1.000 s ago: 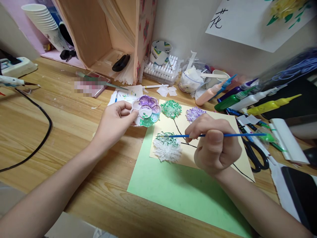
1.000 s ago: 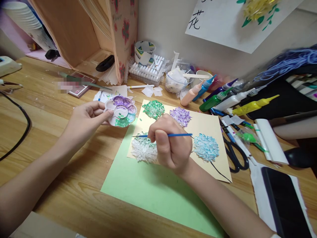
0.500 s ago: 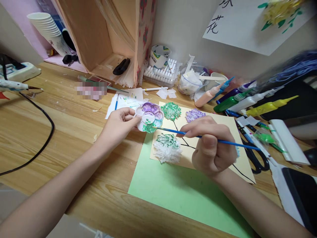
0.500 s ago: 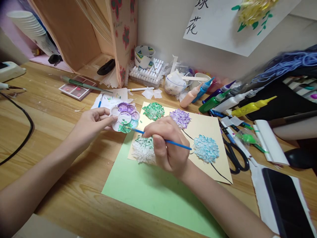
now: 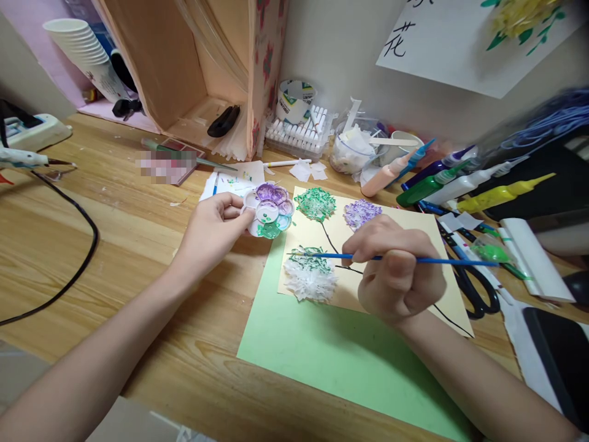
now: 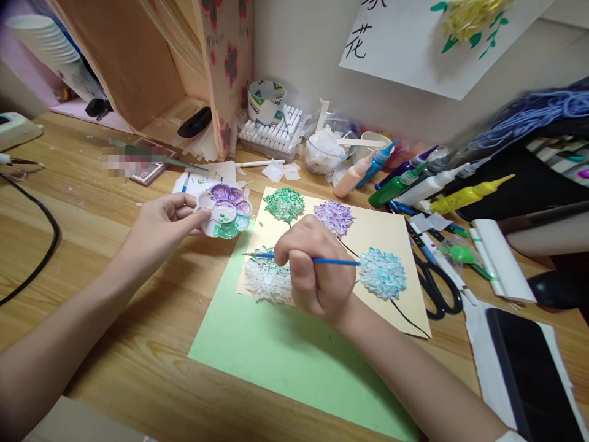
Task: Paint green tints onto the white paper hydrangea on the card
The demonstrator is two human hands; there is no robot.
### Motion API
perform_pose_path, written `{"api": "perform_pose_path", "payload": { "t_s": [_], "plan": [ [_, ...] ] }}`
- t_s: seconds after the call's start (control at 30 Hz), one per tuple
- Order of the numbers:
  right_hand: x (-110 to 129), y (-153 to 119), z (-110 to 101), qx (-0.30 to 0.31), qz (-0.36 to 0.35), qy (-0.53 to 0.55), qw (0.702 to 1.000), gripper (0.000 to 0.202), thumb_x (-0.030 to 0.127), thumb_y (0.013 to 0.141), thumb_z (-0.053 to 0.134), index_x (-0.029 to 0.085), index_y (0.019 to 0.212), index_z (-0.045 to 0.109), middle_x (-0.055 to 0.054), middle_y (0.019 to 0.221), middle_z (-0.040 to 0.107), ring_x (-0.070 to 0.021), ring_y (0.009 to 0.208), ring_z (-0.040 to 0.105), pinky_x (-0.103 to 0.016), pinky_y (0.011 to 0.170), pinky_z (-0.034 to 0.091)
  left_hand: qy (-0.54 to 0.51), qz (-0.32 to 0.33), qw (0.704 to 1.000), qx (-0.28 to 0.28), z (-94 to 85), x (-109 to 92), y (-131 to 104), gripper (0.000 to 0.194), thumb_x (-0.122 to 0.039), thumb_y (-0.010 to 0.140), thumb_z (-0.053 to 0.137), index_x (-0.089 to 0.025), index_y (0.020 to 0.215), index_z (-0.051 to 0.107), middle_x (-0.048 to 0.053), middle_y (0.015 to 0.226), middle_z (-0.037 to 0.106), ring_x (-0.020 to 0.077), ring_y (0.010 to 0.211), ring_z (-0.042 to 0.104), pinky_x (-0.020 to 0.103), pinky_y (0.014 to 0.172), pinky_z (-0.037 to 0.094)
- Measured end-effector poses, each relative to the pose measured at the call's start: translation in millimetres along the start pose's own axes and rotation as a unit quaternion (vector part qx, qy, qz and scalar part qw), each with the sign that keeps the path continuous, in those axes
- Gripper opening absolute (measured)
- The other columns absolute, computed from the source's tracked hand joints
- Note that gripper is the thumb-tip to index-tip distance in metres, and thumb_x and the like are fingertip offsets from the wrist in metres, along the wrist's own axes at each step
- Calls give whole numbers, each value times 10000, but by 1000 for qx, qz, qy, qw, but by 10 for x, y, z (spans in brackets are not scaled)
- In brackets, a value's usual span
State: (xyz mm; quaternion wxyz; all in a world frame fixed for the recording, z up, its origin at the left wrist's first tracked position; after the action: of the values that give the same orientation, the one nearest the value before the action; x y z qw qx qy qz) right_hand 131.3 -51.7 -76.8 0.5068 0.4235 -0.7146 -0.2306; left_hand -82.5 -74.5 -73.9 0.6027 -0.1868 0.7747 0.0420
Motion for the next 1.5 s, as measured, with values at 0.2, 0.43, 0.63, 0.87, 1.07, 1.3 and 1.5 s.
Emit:
{"api": "perform_pose_path", "payload": {
  "t_s": [0.2, 0.43, 0.63, 0.87, 1.07, 1.3, 1.5],
  "plan": [
    [-32, 29, 127, 3, -31, 44, 999, 211, 192, 944, 390, 205, 783, 526, -2, 609, 545, -128, 541, 499, -290, 521, 398, 0, 2, 1000, 1, -1, 9, 1, 48, -201, 707, 635, -199, 689, 590, -17, 594, 656, 140, 596, 633, 230, 613, 502],
    [-45, 25, 102, 21, -40, 36, 998, 205, 155, 939, 388, 185, 788, 523, -5, 629, 542, -114, 547, 483, -283, 548, 390, 2, 8, 1000, -1, 4, 24, 9, 54, -209, 712, 633, -194, 692, 585, -21, 592, 652, 129, 592, 626, 220, 612, 494],
    [-25, 45, 96, 66, -41, 21, 997, 224, 179, 946, 375, 193, 768, 511, -2, 604, 522, -118, 524, 451, -294, 533, 375, 5, 5, 1000, -5, -6, 32, 18, 62, -213, 712, 634, -192, 694, 579, -24, 588, 651, 130, 589, 625, 224, 615, 497],
    [-7, 48, 80, 68, -47, 17, 996, 218, 182, 948, 370, 192, 781, 509, -4, 605, 516, -123, 527, 454, -297, 535, 362, -2, 8, 1000, -1, -3, 41, 22, 70, -223, 704, 638, -193, 689, 576, -24, 583, 642, 130, 587, 620, 229, 620, 501],
    [7, 60, 75, 60, -49, 23, 997, 214, 178, 953, 370, 186, 785, 502, -4, 614, 509, -115, 534, 443, -291, 540, 359, 5, 2, 1000, -3, 2, 37, 21, 74, -237, 703, 638, -192, 699, 579, -21, 586, 639, 136, 595, 621, 236, 632, 507],
    [11, 72, 64, 44, -46, 13, 998, 225, 183, 962, 356, 198, 798, 508, -9, 623, 515, -124, 550, 454, -302, 546, 365, 2, 13, 1000, -3, -4, 36, 13, 69, -231, 711, 635, -191, 689, 583, -21, 581, 639, 131, 586, 616, 235, 628, 503],
    [8, 80, 76, 84, -46, -9, 995, 244, 185, 964, 352, 201, 768, 497, 0, 596, 504, -123, 534, 430, -303, 537, 363, 2, 7, 1000, 0, -2, 30, 12, 73, -234, 713, 632, -192, 696, 574, -19, 588, 641, 133, 593, 619, 234, 627, 498]
  ]
}}
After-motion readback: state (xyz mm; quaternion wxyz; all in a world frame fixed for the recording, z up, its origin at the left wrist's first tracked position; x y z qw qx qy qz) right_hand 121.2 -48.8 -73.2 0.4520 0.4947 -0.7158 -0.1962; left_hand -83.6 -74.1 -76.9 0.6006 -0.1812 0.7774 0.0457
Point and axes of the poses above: each hand's wrist, its own y-axis towards the middle knuckle, its own z-axis out of the palm, x = y × z, the point moved 1 cm from there along y, towards the middle knuckle
